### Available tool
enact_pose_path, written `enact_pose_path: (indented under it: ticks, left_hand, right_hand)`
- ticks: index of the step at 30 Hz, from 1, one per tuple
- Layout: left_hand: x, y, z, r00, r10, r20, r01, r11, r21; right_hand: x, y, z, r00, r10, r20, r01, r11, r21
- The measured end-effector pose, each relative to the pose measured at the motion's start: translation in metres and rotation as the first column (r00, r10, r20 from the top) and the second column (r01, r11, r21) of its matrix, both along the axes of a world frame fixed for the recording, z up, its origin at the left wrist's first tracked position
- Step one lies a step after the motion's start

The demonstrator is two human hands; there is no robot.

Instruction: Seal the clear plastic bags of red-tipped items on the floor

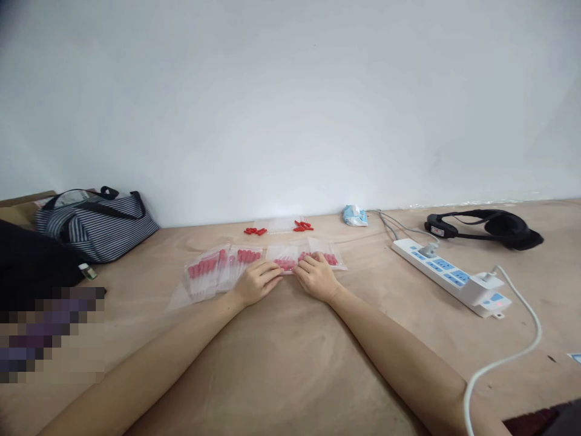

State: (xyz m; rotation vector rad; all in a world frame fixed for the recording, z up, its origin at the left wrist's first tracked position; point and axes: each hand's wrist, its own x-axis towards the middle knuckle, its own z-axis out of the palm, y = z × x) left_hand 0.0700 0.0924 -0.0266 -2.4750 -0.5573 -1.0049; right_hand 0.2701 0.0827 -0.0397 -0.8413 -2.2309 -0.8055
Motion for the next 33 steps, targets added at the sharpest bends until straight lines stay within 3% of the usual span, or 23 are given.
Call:
enact_pose_path:
  ticks: [5,21,33]
  left_hand:
    - [0.016,0.007,-0.004,1.0,0.014,-0.006,-0.014,1.0,0.028]
    - [0.02,0.003,0.003,0.99,0.019,-0.137,-0.003,0.993,0.117]
    - [-0.014,-0.001,0.007,0.982,0.096,-0.163,-0.067,0.983,0.173]
  right_hand:
    - [-0.001,0.001,0.0,1.0,0.005,-0.015,-0.006,1.0,-0.017]
    - [-0.003,-0.002,0.004,0.999,0.013,0.032,-0.013,1.0,-0.015]
    - [0.008,0.001,0.0,0.999,-0.033,0.0,0.033,0.998,-0.047]
